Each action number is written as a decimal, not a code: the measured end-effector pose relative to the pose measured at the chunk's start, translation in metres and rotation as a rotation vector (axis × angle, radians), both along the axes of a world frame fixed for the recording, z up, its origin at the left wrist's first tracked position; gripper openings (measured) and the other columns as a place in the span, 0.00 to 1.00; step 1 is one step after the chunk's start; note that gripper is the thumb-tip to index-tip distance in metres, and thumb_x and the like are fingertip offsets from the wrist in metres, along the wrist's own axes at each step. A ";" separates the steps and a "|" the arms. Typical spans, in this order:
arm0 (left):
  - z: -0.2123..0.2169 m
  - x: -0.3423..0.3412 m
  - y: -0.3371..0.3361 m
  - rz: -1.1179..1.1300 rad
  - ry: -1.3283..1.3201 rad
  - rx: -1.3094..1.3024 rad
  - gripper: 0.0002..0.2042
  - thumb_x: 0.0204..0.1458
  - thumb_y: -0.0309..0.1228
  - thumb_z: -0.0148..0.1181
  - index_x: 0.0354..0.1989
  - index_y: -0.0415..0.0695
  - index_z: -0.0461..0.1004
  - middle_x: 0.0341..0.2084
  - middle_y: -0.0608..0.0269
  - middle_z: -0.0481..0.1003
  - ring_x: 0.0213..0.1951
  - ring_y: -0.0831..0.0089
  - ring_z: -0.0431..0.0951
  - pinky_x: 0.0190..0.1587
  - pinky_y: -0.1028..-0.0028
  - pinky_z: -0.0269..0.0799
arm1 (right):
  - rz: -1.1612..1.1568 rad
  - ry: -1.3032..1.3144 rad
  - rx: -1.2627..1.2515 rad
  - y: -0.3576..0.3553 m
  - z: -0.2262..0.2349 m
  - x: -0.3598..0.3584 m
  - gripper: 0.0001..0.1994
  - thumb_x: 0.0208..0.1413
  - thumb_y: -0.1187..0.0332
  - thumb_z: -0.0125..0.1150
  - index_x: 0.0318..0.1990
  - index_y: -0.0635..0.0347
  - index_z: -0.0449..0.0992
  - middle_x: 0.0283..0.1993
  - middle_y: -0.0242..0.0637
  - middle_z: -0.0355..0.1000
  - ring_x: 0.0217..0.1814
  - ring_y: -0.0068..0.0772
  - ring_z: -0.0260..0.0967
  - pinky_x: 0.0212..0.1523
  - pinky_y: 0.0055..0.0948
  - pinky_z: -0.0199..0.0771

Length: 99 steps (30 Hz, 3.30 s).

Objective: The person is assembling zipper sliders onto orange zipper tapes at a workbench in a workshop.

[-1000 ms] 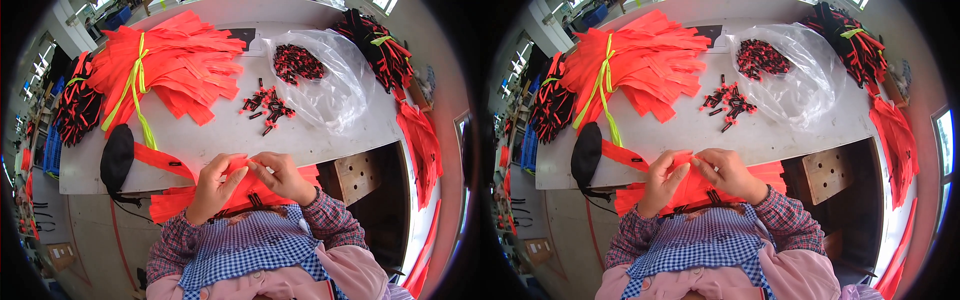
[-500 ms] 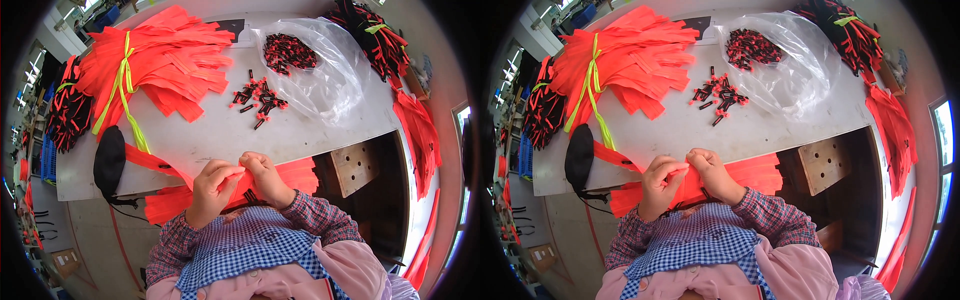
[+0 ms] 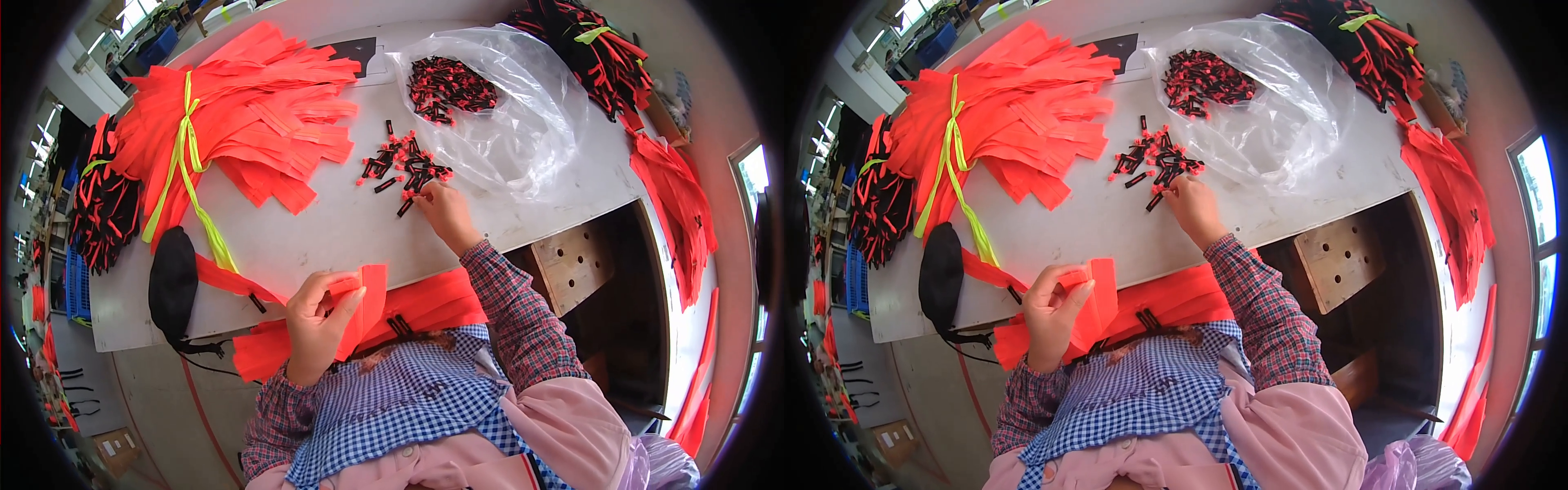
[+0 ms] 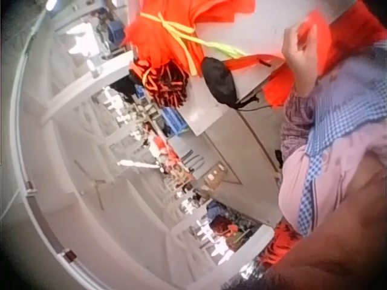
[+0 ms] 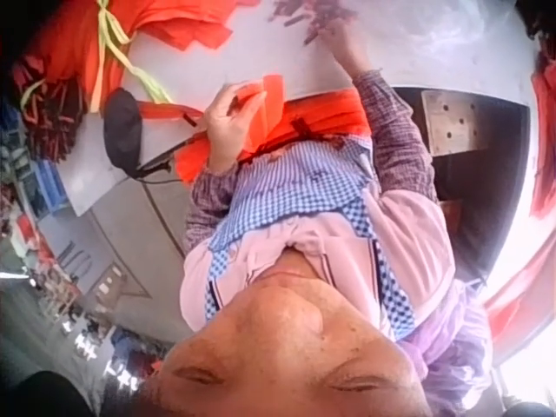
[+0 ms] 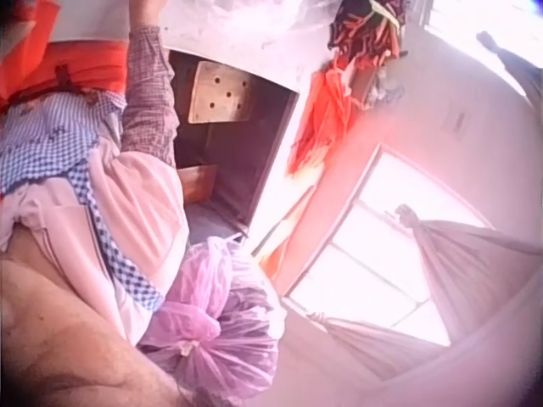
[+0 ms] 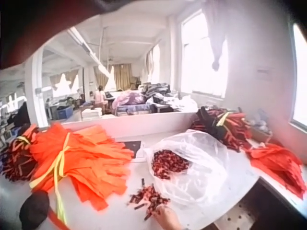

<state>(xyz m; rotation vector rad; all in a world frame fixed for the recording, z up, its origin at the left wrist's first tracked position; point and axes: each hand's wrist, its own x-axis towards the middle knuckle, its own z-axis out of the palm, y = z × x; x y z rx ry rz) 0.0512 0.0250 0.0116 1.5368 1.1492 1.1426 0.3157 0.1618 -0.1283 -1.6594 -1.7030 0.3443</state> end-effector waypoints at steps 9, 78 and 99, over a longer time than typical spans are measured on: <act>-0.004 -0.011 0.004 0.074 0.055 -0.015 0.08 0.54 0.21 0.65 0.42 0.34 0.77 0.36 0.65 0.76 0.37 0.81 0.76 0.39 0.80 0.73 | 0.204 0.480 0.030 -0.064 0.072 -0.010 0.09 0.65 0.72 0.56 0.45 0.69 0.77 0.40 0.35 0.78 0.44 0.23 0.75 0.48 0.26 0.75; 0.026 -0.032 0.013 -0.380 -0.020 -0.170 0.12 0.59 0.22 0.57 0.50 0.35 0.73 0.44 0.60 0.77 0.49 0.75 0.76 0.52 0.75 0.71 | 0.729 1.242 -0.657 -0.130 0.137 -0.080 0.05 0.64 0.70 0.58 0.41 0.63 0.74 0.38 0.23 0.72 0.40 0.11 0.66 0.42 0.17 0.66; 0.023 -0.025 -0.003 -0.144 -0.131 -0.167 0.13 0.55 0.21 0.63 0.49 0.36 0.75 0.38 0.64 0.77 0.41 0.79 0.77 0.43 0.79 0.72 | 0.768 0.695 0.038 -0.119 0.135 -0.086 0.07 0.58 0.75 0.63 0.44 0.64 0.78 0.38 0.39 0.74 0.40 0.33 0.73 0.39 0.28 0.74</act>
